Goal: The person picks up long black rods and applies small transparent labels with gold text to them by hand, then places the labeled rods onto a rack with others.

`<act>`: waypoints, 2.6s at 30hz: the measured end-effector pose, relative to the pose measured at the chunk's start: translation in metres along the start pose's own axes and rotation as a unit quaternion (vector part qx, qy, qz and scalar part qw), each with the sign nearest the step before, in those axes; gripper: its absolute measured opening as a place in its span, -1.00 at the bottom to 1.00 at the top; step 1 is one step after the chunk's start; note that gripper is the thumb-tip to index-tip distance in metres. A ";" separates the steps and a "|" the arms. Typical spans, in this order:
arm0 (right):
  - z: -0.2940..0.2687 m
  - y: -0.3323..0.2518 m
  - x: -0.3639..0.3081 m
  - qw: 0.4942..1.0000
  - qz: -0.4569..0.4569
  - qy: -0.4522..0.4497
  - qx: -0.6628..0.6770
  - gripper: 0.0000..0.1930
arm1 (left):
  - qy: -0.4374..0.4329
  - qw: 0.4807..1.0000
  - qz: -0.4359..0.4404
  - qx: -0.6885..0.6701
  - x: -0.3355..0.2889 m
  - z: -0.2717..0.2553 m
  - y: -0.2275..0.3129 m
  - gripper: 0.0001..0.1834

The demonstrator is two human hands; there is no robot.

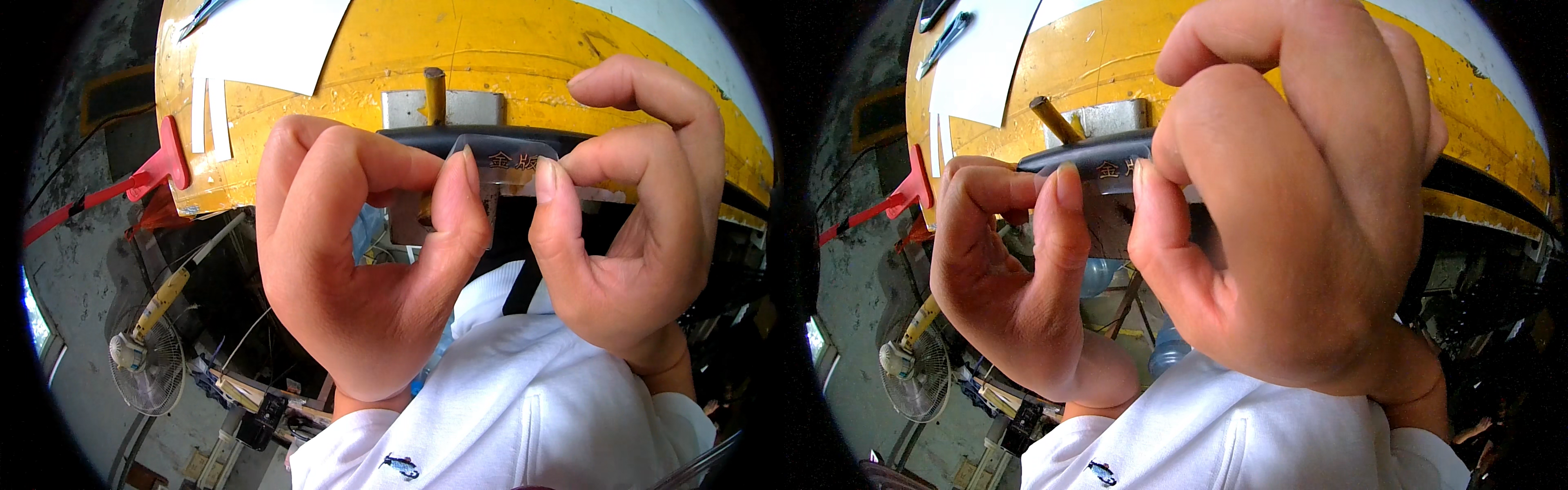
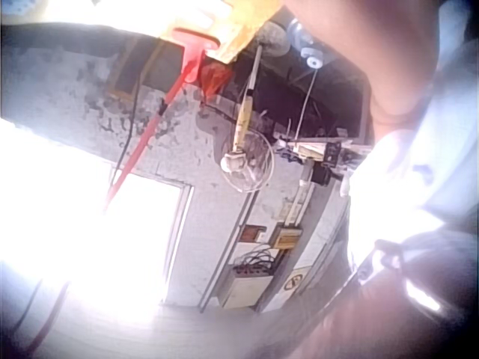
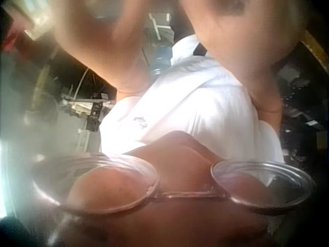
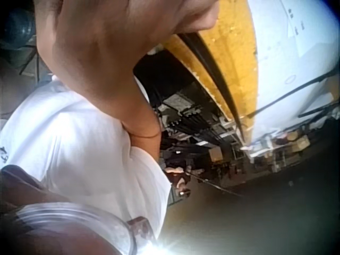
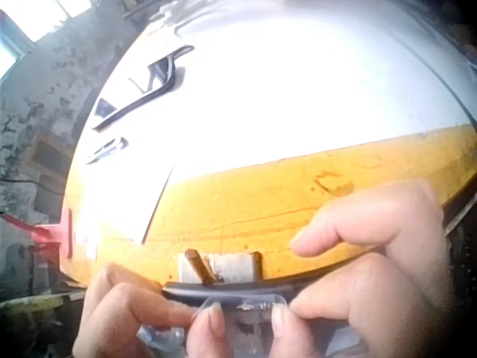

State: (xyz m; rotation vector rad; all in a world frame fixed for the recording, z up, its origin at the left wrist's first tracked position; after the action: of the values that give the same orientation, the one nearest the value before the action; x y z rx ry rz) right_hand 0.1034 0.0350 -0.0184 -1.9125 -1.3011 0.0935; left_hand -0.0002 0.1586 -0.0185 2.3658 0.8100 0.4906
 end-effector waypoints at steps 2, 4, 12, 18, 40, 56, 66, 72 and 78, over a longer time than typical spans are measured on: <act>0.000 0.000 0.000 1.000 0.000 0.001 0.001 -0.77 | -0.001 1.000 0.001 0.001 0.000 0.000 0.000 -0.80; 0.001 0.000 0.000 1.000 -0.001 0.002 0.002 -0.77 | -0.004 1.000 0.000 0.006 0.000 -0.001 0.000 -0.80; 0.000 0.002 0.000 1.000 -0.007 -0.003 0.003 -0.76 | -0.001 1.000 0.008 0.004 0.000 0.000 -0.002 -0.80; -0.001 0.001 0.000 1.000 -0.004 -0.012 -0.002 -0.75 | -0.005 1.000 -0.005 -0.008 0.000 0.000 0.001 -0.80; 0.000 0.002 0.000 1.000 -0.001 -0.010 0.006 -0.78 | 0.020 1.000 0.004 -0.009 -0.001 0.003 -0.001 -0.78; 0.006 0.001 -0.016 0.985 -0.092 -0.009 -0.143 -0.68 | 0.014 1.000 0.001 0.006 0.000 0.000 0.001 -0.79; 0.020 0.017 -0.050 0.931 -0.150 0.059 -0.329 -0.62 | 0.018 1.000 0.015 0.017 0.000 0.000 0.001 -0.80; 0.042 0.010 -0.045 0.931 -0.127 0.100 -0.327 -0.63 | 0.019 1.000 0.003 0.001 0.001 0.002 0.001 -0.81; -0.008 0.024 -0.055 0.952 -0.111 0.028 -0.285 -0.53 | 0.018 1.000 0.004 0.009 -0.001 0.002 -0.001 -0.81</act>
State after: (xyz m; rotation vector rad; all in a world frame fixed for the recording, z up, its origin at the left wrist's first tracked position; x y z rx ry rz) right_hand 0.0994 -0.0178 -0.0478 -2.1945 -1.6157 -0.4990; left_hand 0.0000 0.1581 -0.0209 2.3837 0.8241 0.5327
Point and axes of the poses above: each hand's wrist, its own x-axis towards the middle knuckle, its own z-axis out of the palm, y = z × x, the point moved 2 cm from there along x, towards the middle knuckle, and after that the axes turned 12 degrees about x, right-handed, at the moved point
